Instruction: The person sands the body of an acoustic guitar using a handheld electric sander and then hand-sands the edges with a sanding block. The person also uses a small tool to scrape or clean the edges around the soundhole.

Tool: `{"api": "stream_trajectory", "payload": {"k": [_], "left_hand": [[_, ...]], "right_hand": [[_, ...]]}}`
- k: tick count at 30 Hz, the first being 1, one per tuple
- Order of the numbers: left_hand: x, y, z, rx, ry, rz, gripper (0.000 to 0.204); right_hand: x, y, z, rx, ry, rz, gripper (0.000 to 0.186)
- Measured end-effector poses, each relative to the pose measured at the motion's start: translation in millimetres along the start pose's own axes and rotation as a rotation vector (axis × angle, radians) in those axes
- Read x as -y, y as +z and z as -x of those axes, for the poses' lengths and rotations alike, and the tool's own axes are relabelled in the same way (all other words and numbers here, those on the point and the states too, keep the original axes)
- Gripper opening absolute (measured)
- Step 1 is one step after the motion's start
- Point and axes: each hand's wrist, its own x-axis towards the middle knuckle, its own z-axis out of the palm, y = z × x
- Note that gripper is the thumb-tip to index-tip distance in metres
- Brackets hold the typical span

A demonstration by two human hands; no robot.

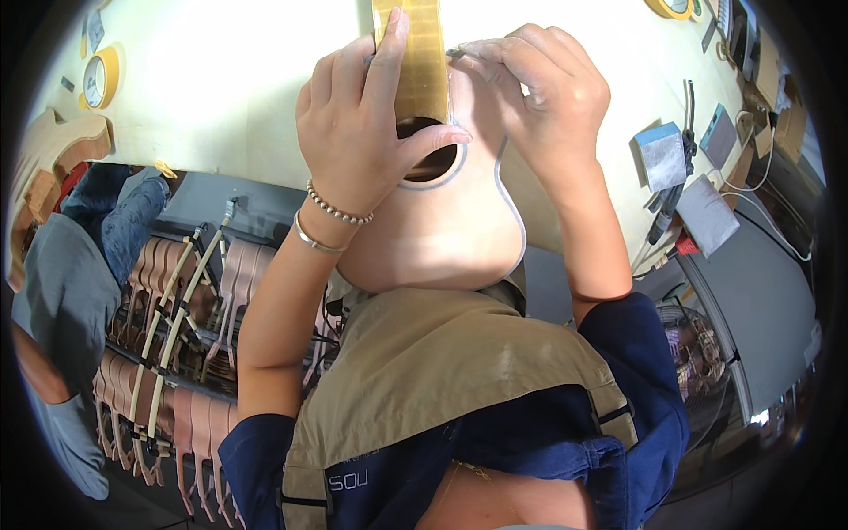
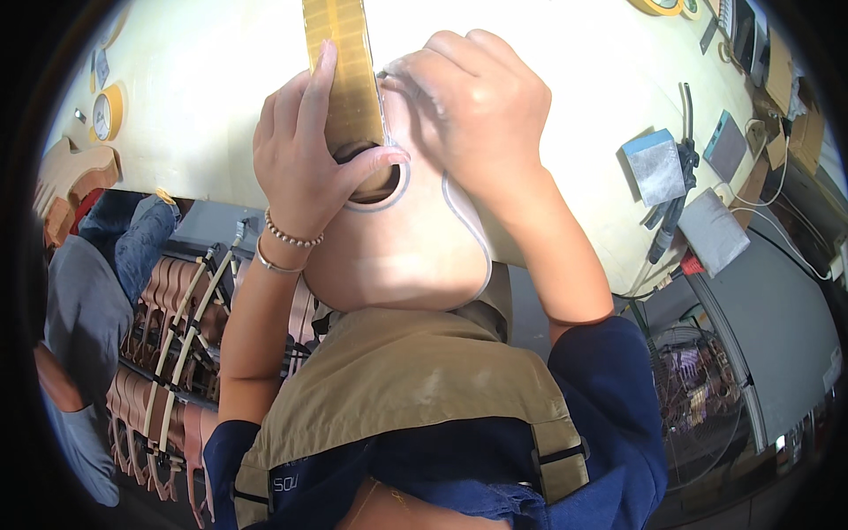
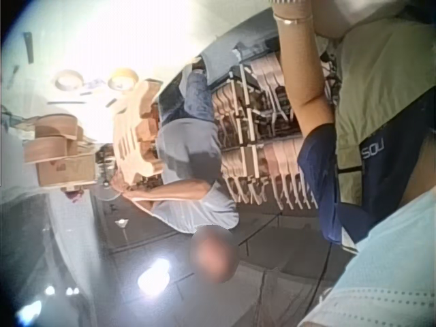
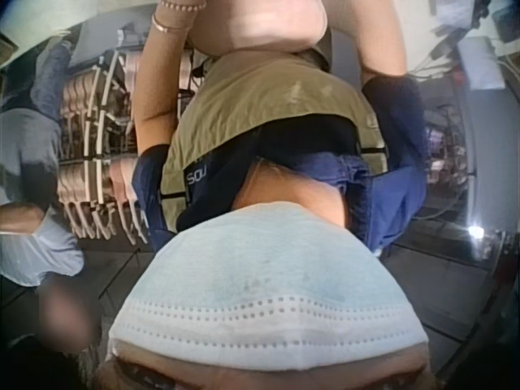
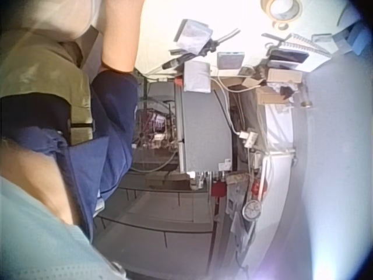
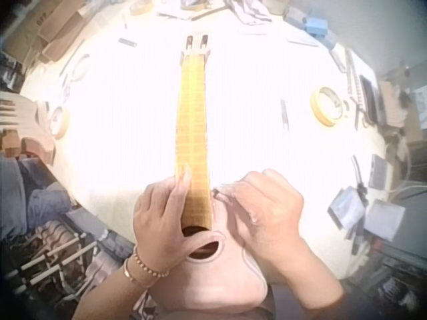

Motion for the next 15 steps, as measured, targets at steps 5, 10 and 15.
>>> {"api": "stream_trajectory", "payload": {"k": [5, 10, 15], "left_hand": [[2, 1, 3, 0.015, -0.016, -0.011, 0.107], [0, -2, 3, 0.017, -0.012, -0.012, 0.108], [0, -1, 1, -0.022, 0.027, 0.010, 0.109]], "right_hand": [[17, -16, 19, 0.154, -0.040, 0.034, 0.012], [11, -23, 27, 0.213, -0.026, -0.057, 0.011], [-5, 2, 4, -0.028, -0.024, 0.013, 0.012]]}}
